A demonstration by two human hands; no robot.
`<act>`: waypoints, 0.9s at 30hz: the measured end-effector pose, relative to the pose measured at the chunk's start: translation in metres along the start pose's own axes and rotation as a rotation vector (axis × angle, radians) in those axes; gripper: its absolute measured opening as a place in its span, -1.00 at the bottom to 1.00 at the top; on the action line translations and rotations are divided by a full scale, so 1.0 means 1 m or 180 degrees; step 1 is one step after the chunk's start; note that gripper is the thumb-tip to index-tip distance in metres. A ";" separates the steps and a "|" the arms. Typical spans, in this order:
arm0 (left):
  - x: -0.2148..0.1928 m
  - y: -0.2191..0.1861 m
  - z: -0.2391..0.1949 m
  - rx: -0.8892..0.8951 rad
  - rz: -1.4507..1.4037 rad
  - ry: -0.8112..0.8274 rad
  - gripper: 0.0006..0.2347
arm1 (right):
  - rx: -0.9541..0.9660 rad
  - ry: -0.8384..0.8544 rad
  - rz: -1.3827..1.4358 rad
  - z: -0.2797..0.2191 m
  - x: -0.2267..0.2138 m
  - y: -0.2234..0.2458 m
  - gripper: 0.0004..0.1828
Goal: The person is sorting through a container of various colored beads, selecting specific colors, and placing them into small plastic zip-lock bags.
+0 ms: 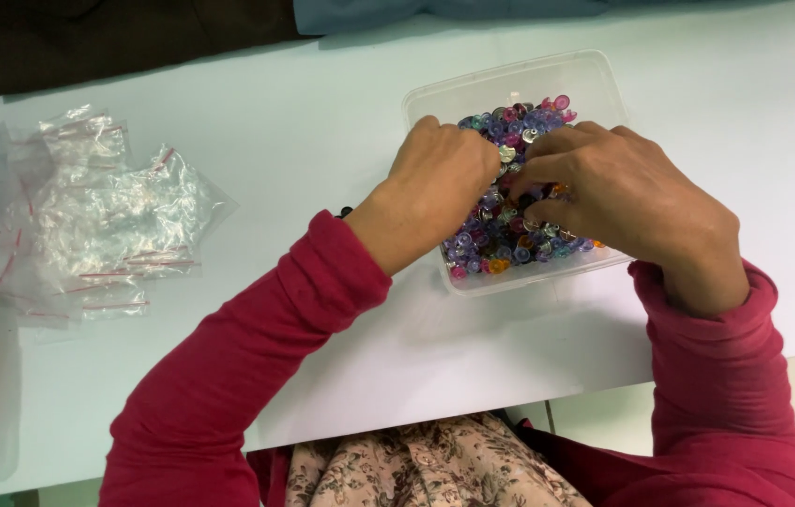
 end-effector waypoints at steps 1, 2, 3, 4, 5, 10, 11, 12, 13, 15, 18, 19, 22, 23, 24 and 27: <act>-0.004 0.000 -0.005 -0.0012 -0.0006 0.0004 -0.67 | -0.0009 0.0009 -0.0004 -0.001 0.001 0.000 -0.69; -0.013 0.001 -0.010 -0.0061 -0.0073 -0.0285 -0.69 | -0.0143 -0.0189 -0.0032 -0.001 -0.001 0.001 -0.67; -0.021 0.002 -0.015 -0.0105 -0.0141 -0.0582 -0.71 | -0.0267 -0.0391 -0.0063 -0.003 -0.004 0.003 -0.65; -0.025 0.005 -0.020 -0.0111 -0.0148 -0.0586 -0.71 | -0.0268 -0.0384 -0.0071 -0.005 -0.007 0.007 -0.65; -0.032 0.010 -0.025 -0.0155 -0.0187 -0.0789 -0.72 | -0.0210 -0.0507 0.0038 -0.007 -0.012 0.010 -0.70; -0.058 0.034 -0.073 -0.0208 -0.0778 -0.1350 -0.78 | -0.0288 -0.1034 0.0297 -0.023 -0.022 0.031 -0.73; -0.059 0.037 -0.083 -0.0234 -0.0841 -0.1248 -0.88 | -0.0655 -0.1256 0.0417 -0.026 -0.024 0.044 -0.74; -0.060 0.040 -0.094 -0.0259 -0.0904 -0.1146 -0.90 | -0.1022 -0.1477 0.0538 -0.031 -0.027 0.055 -0.75; -0.059 0.042 -0.109 -0.0277 -0.0908 -0.1150 -0.90 | -0.1035 -0.1465 0.0530 -0.033 -0.026 0.070 -0.75; -0.056 0.047 -0.137 -0.0272 -0.1571 -0.1126 -0.90 | -0.1476 -0.1538 0.1018 -0.041 -0.026 0.102 -0.77; -0.036 0.055 -0.176 -0.0395 -0.1780 -0.0813 -0.88 | -0.1807 -0.1550 0.1293 -0.044 0.000 0.133 -0.75; -0.030 0.057 -0.186 -0.0406 -0.1785 -0.0824 -0.88 | -0.1814 -0.1540 0.1282 -0.040 0.011 0.143 -0.75; -0.014 0.063 -0.208 -0.0605 -0.2057 -0.0539 -0.87 | -0.1983 -0.0974 0.1666 -0.027 0.054 0.166 -0.75; -0.011 0.065 -0.213 -0.0731 -0.2197 -0.0317 -0.87 | -0.1930 -0.1116 0.1642 -0.021 0.066 0.169 -0.77; -0.007 0.067 -0.218 -0.0857 -0.2335 -0.0094 -0.86 | -0.1877 -0.1257 0.1619 -0.015 0.077 0.172 -0.78; 0.012 0.069 -0.223 -0.0947 -0.2510 -0.0194 -0.86 | -0.1767 -0.1407 0.1570 0.010 0.099 0.158 -0.74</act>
Point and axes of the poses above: each hand's wrist, its own z-axis towards the middle knuckle, its own x-axis out of the palm, y = z × x, the point moved 5 cm from there along z, towards the middle knuckle, and after that the axes turned 13 degrees about z, right-handed, at the moved point
